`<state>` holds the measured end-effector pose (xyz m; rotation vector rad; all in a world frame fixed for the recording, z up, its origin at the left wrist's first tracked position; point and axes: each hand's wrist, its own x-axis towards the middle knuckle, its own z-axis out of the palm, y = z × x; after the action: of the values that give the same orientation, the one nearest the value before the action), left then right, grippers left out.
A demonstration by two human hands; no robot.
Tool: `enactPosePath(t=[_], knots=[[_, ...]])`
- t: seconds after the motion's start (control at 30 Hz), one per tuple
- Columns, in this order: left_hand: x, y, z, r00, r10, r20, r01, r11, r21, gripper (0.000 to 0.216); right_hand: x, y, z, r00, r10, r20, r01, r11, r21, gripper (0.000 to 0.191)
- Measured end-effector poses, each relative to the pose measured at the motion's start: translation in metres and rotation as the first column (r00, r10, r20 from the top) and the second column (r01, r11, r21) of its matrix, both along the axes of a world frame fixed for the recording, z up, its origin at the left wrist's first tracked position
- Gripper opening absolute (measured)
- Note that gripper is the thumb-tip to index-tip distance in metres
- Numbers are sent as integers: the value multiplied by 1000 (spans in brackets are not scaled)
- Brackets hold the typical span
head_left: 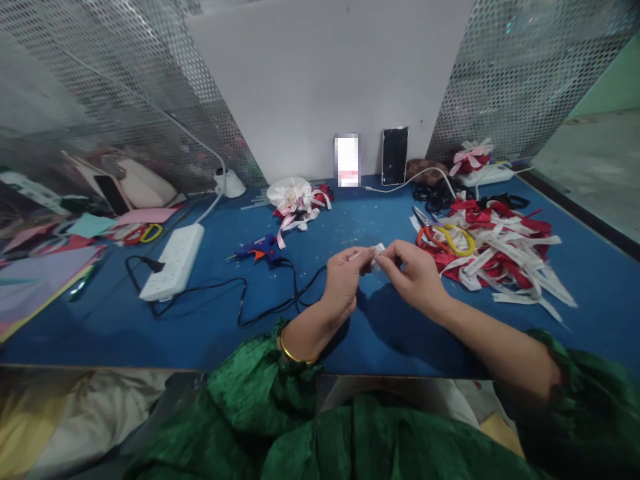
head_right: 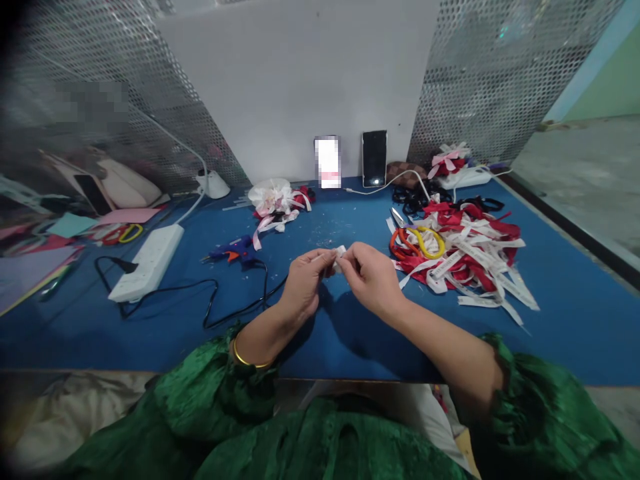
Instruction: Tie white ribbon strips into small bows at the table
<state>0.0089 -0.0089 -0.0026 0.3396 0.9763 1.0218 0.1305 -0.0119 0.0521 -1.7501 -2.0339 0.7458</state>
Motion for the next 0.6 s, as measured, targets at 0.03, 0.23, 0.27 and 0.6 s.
enactPosePath(t=[0.03, 0.23, 0.27, 0.6], knots=[[1, 0, -1, 1000, -6, 8, 6, 1000, -9, 23, 0, -1, -1, 1000, 1, -23, -2, 1000, -17, 21], [-2, 3, 1, 995, -49, -88, 52, 998, 33, 23, 6, 6, -6, 970, -181, -162, 154, 974, -165, 23], [-3, 3, 2, 993, -56, -105, 61, 997, 49, 22, 7, 8, -5, 960, -207, -186, 174, 968, -181, 23], [-2, 0, 8, 990, -129, -65, 135, 986, 97, 21, 5, 9, -2, 898, -301, -321, 245, 948, -203, 20]])
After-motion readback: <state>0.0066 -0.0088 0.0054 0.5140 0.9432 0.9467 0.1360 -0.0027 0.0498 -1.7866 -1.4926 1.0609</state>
